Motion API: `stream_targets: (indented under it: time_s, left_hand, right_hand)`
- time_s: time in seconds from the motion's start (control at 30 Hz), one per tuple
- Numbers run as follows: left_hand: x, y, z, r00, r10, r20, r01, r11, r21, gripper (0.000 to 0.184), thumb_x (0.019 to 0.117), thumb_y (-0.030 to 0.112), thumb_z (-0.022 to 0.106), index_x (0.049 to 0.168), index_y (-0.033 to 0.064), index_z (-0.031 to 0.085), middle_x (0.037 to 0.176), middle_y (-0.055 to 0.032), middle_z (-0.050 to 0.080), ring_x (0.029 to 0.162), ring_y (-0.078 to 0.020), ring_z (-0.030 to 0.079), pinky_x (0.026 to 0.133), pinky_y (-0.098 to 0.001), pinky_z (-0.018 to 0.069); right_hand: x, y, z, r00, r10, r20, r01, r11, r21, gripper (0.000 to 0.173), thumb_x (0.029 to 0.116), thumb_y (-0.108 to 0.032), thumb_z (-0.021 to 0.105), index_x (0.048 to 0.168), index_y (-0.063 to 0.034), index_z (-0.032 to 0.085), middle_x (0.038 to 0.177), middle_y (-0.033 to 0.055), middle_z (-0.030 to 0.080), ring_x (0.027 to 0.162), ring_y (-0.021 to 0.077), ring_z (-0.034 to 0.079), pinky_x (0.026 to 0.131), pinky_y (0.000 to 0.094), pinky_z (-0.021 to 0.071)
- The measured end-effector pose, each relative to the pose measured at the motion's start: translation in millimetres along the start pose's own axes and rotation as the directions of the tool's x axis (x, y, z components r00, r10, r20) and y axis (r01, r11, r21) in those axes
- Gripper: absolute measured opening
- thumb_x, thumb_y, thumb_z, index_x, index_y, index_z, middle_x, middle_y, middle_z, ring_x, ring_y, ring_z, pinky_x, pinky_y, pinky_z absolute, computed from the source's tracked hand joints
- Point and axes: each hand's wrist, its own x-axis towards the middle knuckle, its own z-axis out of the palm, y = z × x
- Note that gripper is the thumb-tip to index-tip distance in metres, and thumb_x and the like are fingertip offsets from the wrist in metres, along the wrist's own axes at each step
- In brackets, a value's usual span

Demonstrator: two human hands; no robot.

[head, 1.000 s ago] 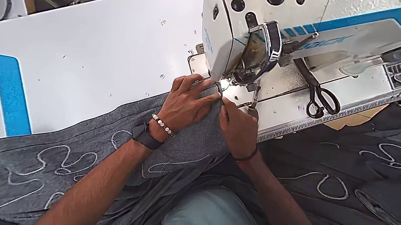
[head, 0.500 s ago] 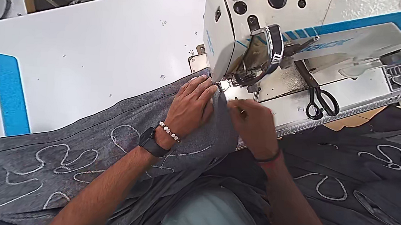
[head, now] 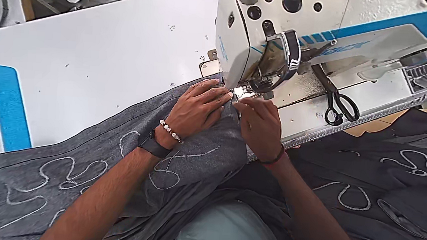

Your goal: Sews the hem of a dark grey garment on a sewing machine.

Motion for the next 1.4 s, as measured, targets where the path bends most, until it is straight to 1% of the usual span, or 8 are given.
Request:
stream_targets:
  time_s: [0.17, 0.4, 0.6, 0.73, 0.8, 0.93, 1.13, 1.4]
  left_hand:
    - [4.7, -23.6, -3.4, 0.992, 0.126, 0.024, -0.126, 0.992, -0.006, 0.039, 0.1049, 0.034, 0.048, 0.138, 0.0296, 0.067, 0.142, -0.0016, 0.062, 0.14, -0.027, 0.048, 0.118, -0.0468, 0.0353]
    - [13.7, -17.2, -3.4, 0.995, 0.101, 0.01, -0.102, 0.993, 0.052, 0.036, 0.1031, 0.034, 0.048, 0.131, 0.0308, 0.071, 0.133, -0.0048, 0.065, 0.135, -0.0302, 0.05, 0.113, -0.052, 0.0345]
    - [0.2, 35.9, 9.9, 0.985, -0.17, 0.0, 0.168, 0.976, 0.139, 0.064, 0.0955, 0.066, 0.051, 0.144, 0.0259, 0.062, 0.147, -0.0104, 0.055, 0.142, -0.0309, 0.044, 0.121, -0.0522, 0.0288]
    - [-7.3, 37.7, 11.4, 0.986, -0.168, -0.021, 0.17, 0.981, 0.093, 0.056, 0.0975, 0.053, 0.055, 0.139, 0.0171, 0.066, 0.151, -0.0064, 0.055, 0.144, -0.0291, 0.045, 0.122, -0.0507, 0.0305]
    - [-6.6, 33.2, 9.2, 0.989, -0.145, -0.022, 0.146, 0.987, 0.071, 0.045, 0.1028, 0.043, 0.051, 0.136, 0.0182, 0.068, 0.15, -0.0045, 0.056, 0.145, -0.0271, 0.045, 0.123, -0.0492, 0.0303]
    - [-4.4, 34.7, 8.3, 0.987, -0.159, -0.035, 0.162, 0.982, 0.099, 0.041, 0.1057, 0.043, 0.049, 0.136, 0.0226, 0.069, 0.148, -0.0026, 0.058, 0.143, -0.0253, 0.045, 0.12, -0.0475, 0.0318]
    - [0.9, 30.4, 4.1, 0.995, -0.071, -0.068, 0.085, 0.97, 0.228, 0.035, 0.104, 0.04, 0.055, 0.127, 0.0232, 0.074, 0.135, -0.0035, 0.065, 0.133, -0.0279, 0.051, 0.113, -0.0476, 0.0333]
    - [-5.3, 41.5, 9.0, 0.986, -0.157, -0.057, 0.166, 0.957, 0.237, 0.035, 0.1037, 0.038, 0.052, 0.13, 0.0258, 0.072, 0.14, -0.0033, 0.061, 0.136, -0.029, 0.047, 0.114, -0.0498, 0.0312]
  right_hand:
    - [-18.4, -5.9, 1.2, 0.995, -0.09, 0.052, 0.093, 0.995, -0.045, 0.036, 0.0962, -0.011, 0.055, 0.124, -0.0233, 0.075, 0.137, -0.0063, 0.068, 0.132, 0.0179, 0.057, 0.104, 0.044, 0.0422]
    - [-18.2, -9.7, 5.4, 0.997, -0.018, -0.077, 0.003, 0.98, -0.197, 0.024, 0.0957, -0.014, 0.058, 0.104, -0.0214, 0.079, 0.12, -0.0083, 0.075, 0.099, 0.0166, 0.065, 0.083, 0.0395, 0.043]
    - [0.0, -6.8, -1.5, 0.951, 0.31, 0.005, -0.308, 0.946, -0.102, 0.035, 0.0966, -0.045, 0.063, 0.093, -0.0116, 0.073, 0.097, 0.0104, 0.065, 0.095, 0.031, 0.062, 0.078, 0.0477, 0.05]
    - [30.4, -32.9, -6.6, 0.913, 0.373, 0.168, -0.363, 0.928, -0.09, 0.021, 0.0868, -0.025, 0.068, 0.076, -0.0069, 0.066, 0.101, 0.0159, 0.066, 0.101, 0.0358, 0.063, 0.076, 0.0503, 0.0524]
    - [24.7, -39.0, -12.6, 0.883, 0.436, 0.174, -0.447, 0.894, 0.031, 0.02, 0.0874, -0.027, 0.07, 0.086, -0.0071, 0.07, 0.098, 0.0104, 0.069, 0.087, 0.027, 0.067, 0.066, 0.0456, 0.0539]
    - [-27.0, -49.3, -19.4, 0.77, 0.556, 0.314, -0.638, 0.681, 0.358, 0.048, 0.0985, -0.029, 0.062, 0.142, -0.0106, 0.053, 0.07, -0.0007, 0.064, 0.056, 0.0109, 0.06, 0.053, 0.0323, 0.0528]
    - [-31.9, -45.9, -25.2, 0.779, 0.585, 0.227, -0.62, 0.663, 0.419, 0.034, 0.0966, -0.022, 0.062, 0.128, -0.0164, 0.073, 0.063, -0.0064, 0.059, 0.047, 0.0027, 0.044, 0.045, 0.023, 0.0384]
    - [-40.5, -51.1, -30.1, 0.753, 0.601, 0.267, -0.658, 0.68, 0.325, 0.033, 0.0927, -0.026, 0.061, 0.122, -0.0183, 0.074, 0.06, -0.0101, 0.054, 0.048, 0.0028, 0.045, 0.046, 0.0253, 0.0398]
